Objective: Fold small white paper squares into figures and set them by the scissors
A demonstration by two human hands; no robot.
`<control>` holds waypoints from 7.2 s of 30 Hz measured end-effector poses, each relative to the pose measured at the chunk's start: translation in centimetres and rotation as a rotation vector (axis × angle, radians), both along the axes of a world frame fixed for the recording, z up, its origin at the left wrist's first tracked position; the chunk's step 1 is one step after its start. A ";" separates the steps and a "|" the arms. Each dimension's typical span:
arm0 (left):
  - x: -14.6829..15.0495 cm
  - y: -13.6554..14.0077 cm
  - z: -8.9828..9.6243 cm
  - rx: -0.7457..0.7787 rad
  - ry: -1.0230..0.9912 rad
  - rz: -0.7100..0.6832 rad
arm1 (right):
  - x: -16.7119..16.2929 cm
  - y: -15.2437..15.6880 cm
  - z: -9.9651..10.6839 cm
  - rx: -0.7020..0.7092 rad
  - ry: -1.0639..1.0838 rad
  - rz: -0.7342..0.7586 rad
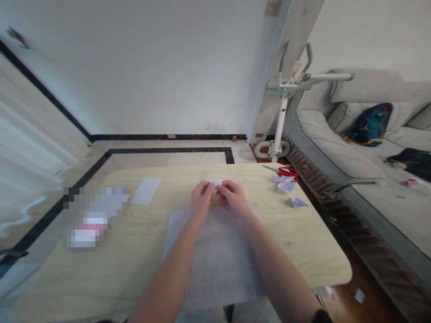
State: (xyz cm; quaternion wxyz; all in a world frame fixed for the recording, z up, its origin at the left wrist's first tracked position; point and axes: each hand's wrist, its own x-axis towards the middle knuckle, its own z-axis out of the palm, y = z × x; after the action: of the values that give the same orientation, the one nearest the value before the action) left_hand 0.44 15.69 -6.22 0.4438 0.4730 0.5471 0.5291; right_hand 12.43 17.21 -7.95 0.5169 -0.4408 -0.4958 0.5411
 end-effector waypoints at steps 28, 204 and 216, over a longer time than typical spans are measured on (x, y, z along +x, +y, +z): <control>0.0 0.3 -0.4 0.060 0.069 -0.004 | 0.4 0.5 -0.4 0.023 -0.076 -0.065; -0.7 0.6 -0.5 0.053 0.049 -0.139 | 0.4 0.6 -0.2 0.004 0.035 -0.102; -0.6 0.6 -0.1 0.044 -0.012 -0.088 | 0.5 0.7 -0.3 0.040 -0.037 -0.110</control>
State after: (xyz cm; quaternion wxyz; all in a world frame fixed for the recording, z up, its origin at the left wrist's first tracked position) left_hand -0.16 16.25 -6.30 0.4592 0.5030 0.5117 0.5237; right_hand 12.90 17.90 -8.28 0.5456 -0.4667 -0.4909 0.4935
